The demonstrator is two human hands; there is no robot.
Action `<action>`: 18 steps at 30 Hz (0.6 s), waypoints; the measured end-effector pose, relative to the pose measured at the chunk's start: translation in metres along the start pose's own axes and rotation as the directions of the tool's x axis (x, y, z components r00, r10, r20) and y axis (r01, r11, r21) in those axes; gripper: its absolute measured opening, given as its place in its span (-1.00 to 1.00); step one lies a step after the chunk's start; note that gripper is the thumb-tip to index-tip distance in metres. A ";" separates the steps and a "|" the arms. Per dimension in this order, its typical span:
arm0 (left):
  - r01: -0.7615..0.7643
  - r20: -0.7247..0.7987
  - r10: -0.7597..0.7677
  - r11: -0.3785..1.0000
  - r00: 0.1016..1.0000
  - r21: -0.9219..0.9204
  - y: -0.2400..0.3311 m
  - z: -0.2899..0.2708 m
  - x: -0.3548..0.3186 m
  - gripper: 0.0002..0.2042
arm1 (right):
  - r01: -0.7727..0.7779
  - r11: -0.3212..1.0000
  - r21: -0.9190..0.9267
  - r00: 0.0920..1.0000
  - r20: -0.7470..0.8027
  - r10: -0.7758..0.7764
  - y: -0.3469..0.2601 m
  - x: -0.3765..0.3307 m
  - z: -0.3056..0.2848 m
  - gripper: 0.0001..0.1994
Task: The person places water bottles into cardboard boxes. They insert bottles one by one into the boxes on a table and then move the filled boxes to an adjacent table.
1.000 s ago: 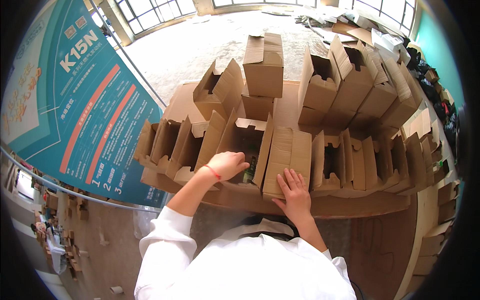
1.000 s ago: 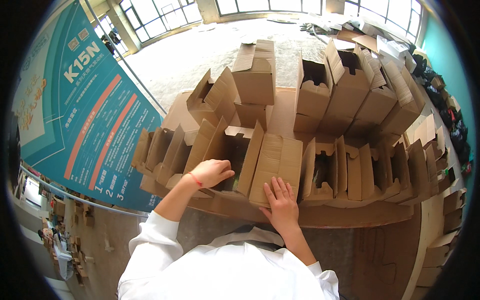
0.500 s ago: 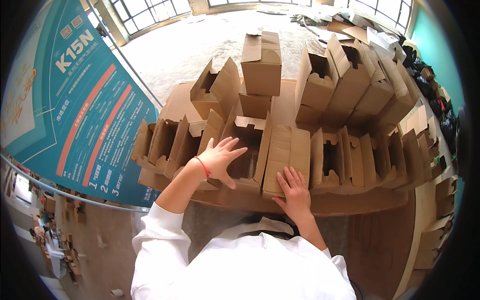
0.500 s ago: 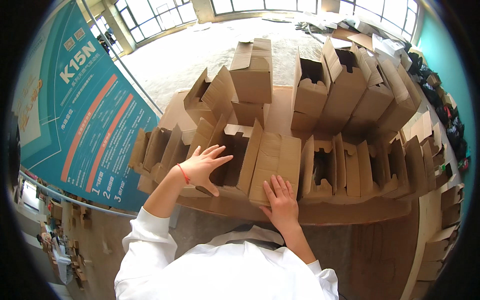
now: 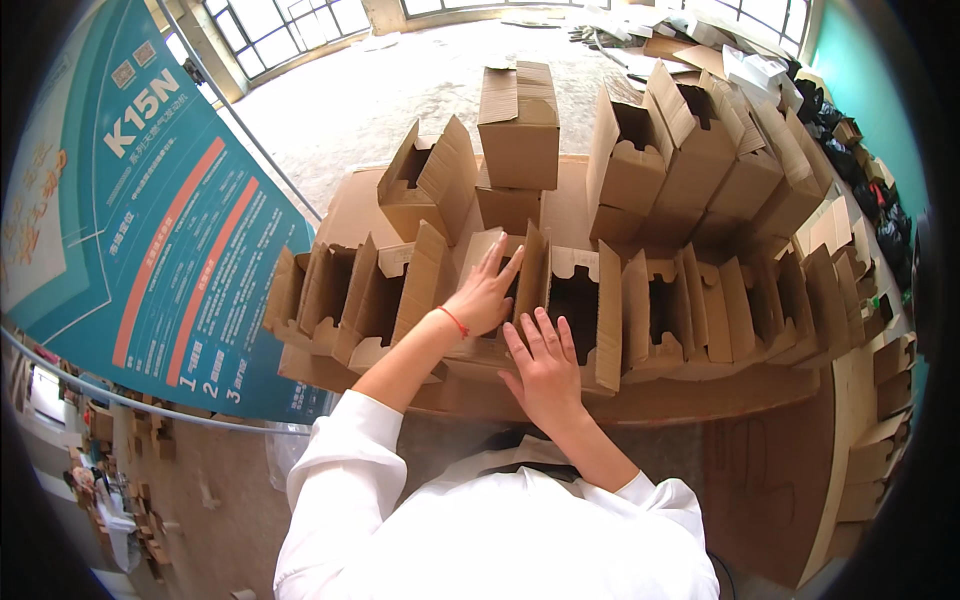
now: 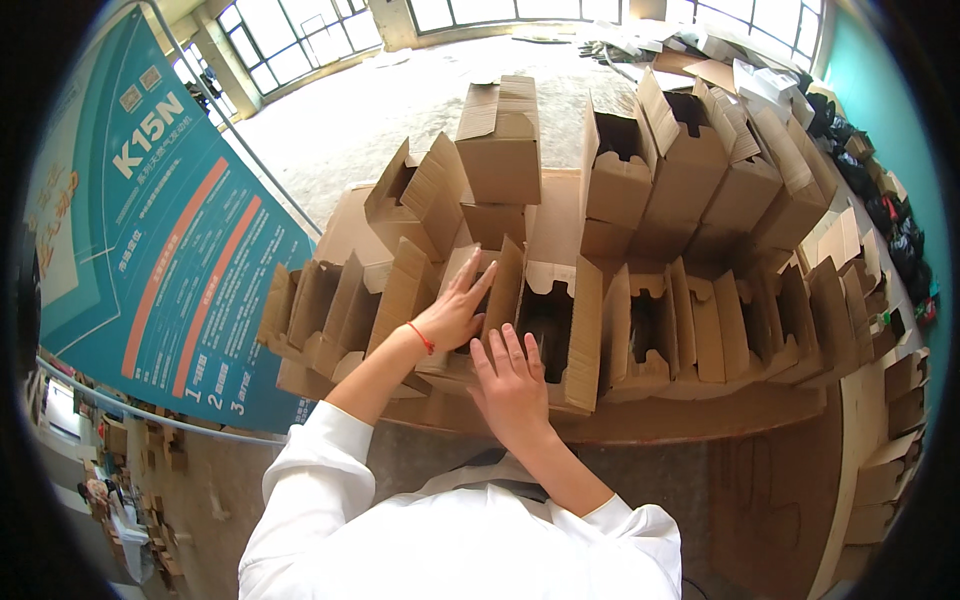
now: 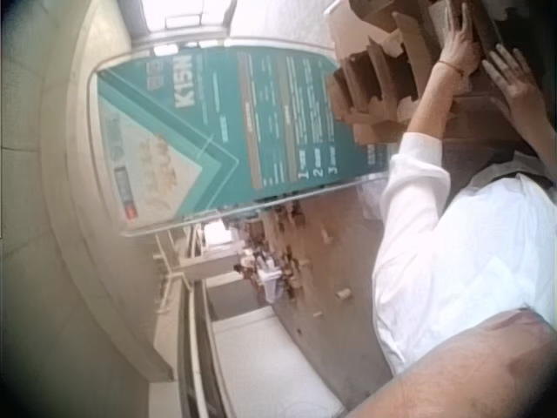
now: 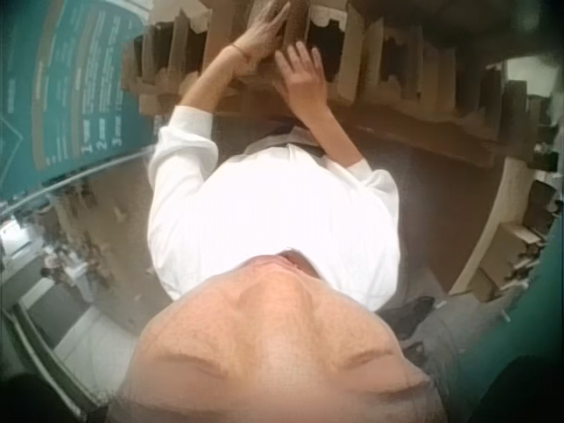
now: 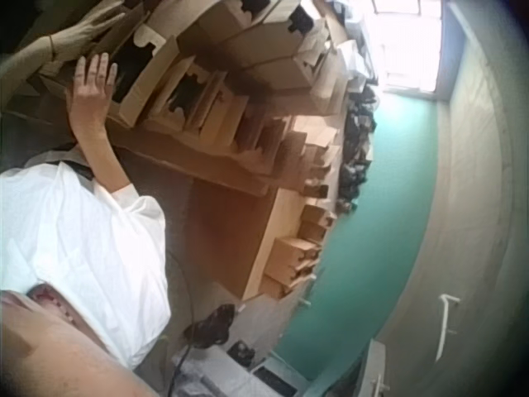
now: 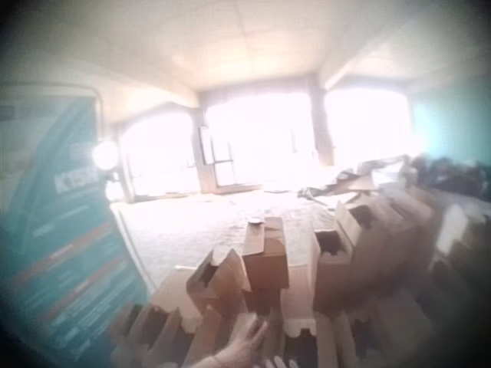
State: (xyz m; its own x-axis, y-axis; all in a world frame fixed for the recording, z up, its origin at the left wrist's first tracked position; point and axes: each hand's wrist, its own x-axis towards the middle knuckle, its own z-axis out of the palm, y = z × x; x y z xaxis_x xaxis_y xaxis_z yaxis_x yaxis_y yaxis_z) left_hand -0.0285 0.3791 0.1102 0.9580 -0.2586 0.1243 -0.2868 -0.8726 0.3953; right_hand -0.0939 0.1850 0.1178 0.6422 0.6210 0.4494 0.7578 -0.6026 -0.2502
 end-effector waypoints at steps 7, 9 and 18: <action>0.086 0.096 -0.088 0.996 0.991 0.022 0.006 0.034 -0.010 -0.37 | -0.133 0.991 -0.027 0.983 -0.132 0.129 0.002 0.005 -0.003 -0.53; 0.071 -0.035 -0.076 0.989 0.997 -0.127 -0.002 0.033 -0.015 -0.40 | -0.150 0.987 -0.052 0.986 -0.084 0.145 0.014 -0.002 0.001 -0.60; 0.300 -0.014 -0.488 0.557 0.872 -0.775 -0.049 0.037 -0.035 -0.30 | -0.230 0.972 0.055 0.970 -0.073 0.234 0.059 -0.016 0.042 -0.80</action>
State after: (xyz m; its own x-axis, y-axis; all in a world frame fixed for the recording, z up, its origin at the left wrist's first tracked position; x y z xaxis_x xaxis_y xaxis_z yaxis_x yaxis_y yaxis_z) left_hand -0.0481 0.4159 0.0528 0.9758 0.2063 -0.0723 0.1225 -0.2420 0.9625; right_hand -0.0543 0.1606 0.0595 0.7914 0.4249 0.4395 0.5948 -0.7011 -0.3933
